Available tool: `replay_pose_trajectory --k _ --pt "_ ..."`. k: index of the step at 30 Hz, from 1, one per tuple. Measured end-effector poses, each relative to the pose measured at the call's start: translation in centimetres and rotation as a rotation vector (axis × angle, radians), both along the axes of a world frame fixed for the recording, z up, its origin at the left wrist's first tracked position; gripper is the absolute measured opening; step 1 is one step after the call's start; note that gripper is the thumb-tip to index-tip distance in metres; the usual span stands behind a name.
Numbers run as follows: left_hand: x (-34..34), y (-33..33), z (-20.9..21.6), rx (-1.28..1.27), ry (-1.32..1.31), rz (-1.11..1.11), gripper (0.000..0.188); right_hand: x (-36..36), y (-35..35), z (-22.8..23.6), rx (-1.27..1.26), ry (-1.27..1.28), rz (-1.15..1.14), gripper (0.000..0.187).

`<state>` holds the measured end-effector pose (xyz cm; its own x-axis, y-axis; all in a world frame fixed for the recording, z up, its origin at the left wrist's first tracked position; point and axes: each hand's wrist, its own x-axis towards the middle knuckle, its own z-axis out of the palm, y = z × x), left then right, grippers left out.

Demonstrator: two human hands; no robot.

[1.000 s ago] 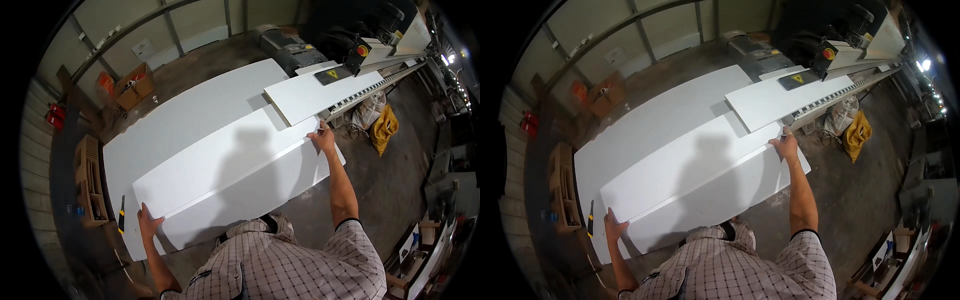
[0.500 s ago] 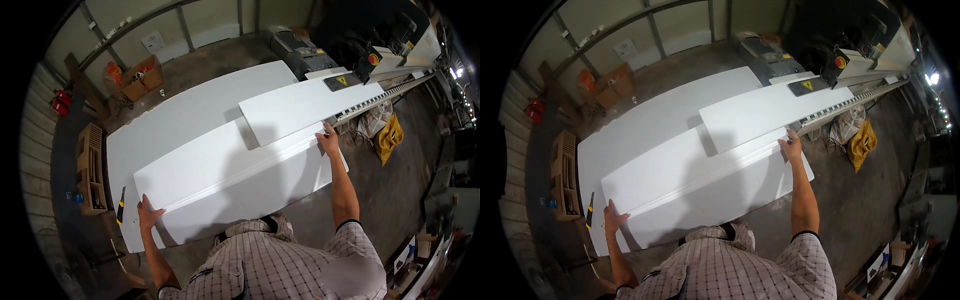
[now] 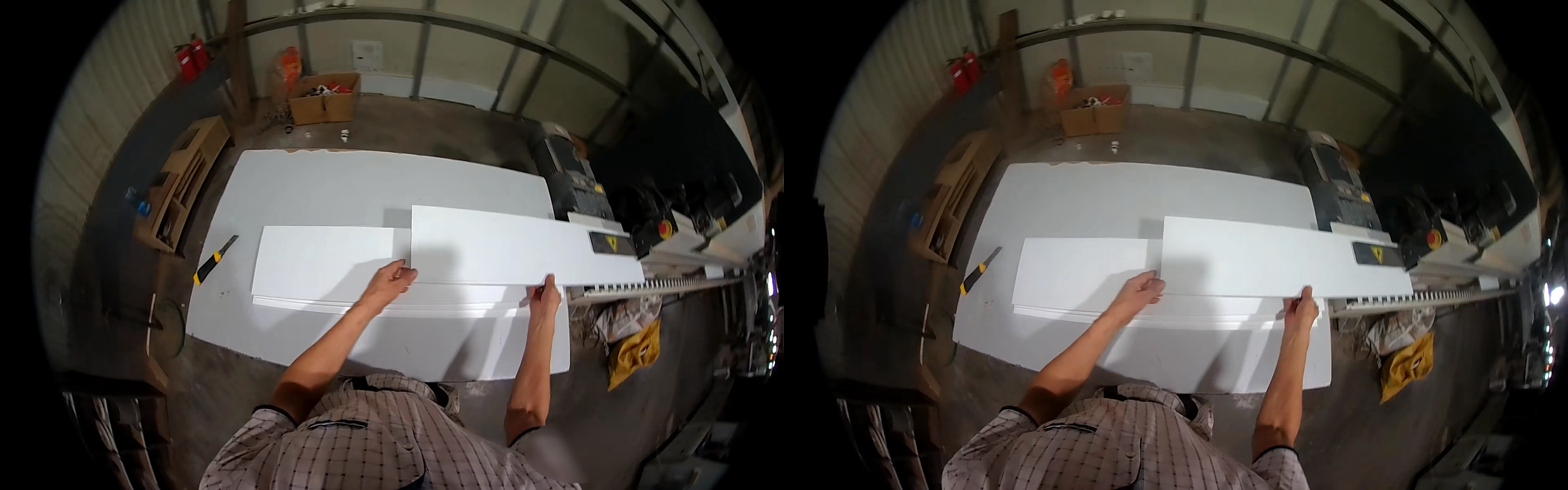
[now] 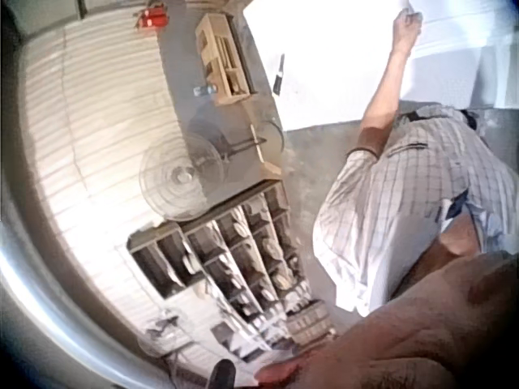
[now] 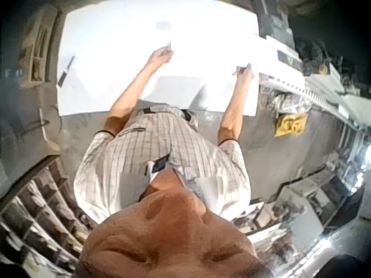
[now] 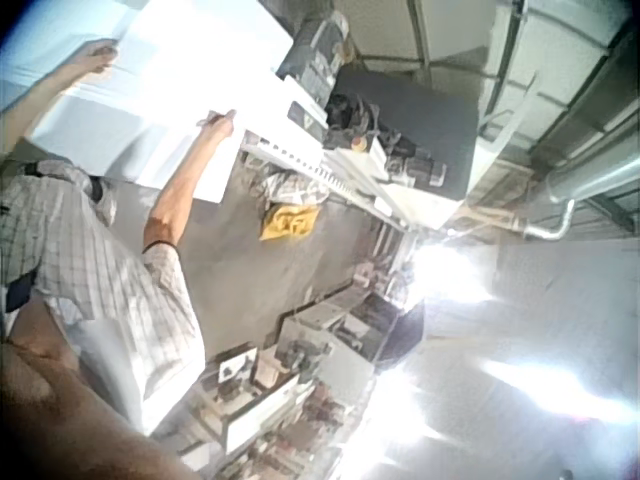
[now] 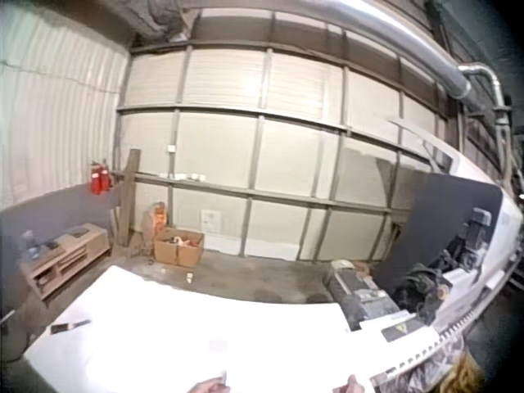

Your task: The person picks up several long white boards from a stack on a table, carries them over to a larger stack on the floor, and carefully places them on top of the stack.

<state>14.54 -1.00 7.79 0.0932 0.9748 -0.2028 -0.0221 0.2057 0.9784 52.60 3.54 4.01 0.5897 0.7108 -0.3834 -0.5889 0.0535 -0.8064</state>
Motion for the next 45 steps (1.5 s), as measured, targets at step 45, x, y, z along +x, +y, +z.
replay_pose_trajectory --k 45 --pt "-30.8 -6.1 -3.2 -0.103 0.227 0.572 0.034 -2.7 -8.4 -1.1 -0.194 0.098 0.167 0.024"
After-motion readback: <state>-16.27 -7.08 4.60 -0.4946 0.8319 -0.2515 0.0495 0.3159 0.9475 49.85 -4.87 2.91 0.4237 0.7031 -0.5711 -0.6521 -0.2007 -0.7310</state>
